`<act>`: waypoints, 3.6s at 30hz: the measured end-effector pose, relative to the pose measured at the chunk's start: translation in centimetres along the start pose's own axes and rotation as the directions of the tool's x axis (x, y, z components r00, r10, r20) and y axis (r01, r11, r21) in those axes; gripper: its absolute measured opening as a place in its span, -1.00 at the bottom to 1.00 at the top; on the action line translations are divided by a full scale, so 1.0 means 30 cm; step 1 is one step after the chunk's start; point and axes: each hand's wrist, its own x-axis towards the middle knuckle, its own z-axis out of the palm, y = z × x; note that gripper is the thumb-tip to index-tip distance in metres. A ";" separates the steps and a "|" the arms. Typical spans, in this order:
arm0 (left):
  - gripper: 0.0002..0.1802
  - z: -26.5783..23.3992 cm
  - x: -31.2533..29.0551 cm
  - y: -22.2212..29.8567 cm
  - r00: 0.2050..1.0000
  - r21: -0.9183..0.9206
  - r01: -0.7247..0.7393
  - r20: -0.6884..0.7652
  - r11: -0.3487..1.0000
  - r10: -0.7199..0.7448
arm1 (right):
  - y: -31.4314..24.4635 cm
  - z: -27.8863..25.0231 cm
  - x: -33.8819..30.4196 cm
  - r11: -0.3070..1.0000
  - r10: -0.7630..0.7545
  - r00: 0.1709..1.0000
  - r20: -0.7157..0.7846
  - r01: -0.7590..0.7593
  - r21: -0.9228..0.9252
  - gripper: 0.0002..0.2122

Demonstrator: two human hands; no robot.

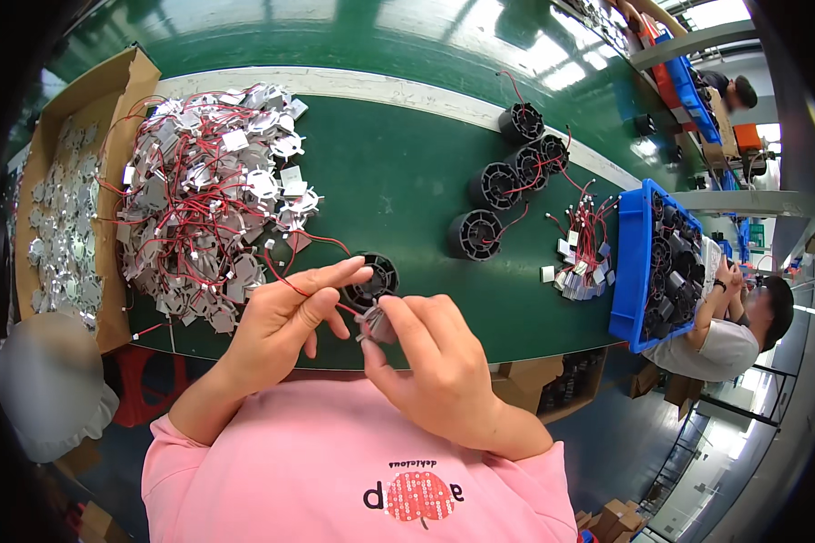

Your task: Assembling small electronic components with wires into a plastic housing.

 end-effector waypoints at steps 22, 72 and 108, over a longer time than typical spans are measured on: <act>-0.37 0.052 0.046 -0.101 0.961 0.639 -0.197 -0.024 0.744 0.275 | 0.007 0.027 0.058 0.983 0.129 0.982 0.141 -0.108 -0.145 -0.66; -0.47 0.073 0.054 -0.067 0.989 0.129 -0.023 -0.144 0.991 0.042 | 0.108 0.039 -0.013 0.985 0.066 0.994 0.083 -0.078 0.155 -0.36; -0.23 0.033 -0.035 0.035 0.974 -0.045 -0.169 0.148 0.985 0.174 | 0.069 -0.027 0.025 0.773 -0.028 0.991 0.132 -0.063 0.631 -0.49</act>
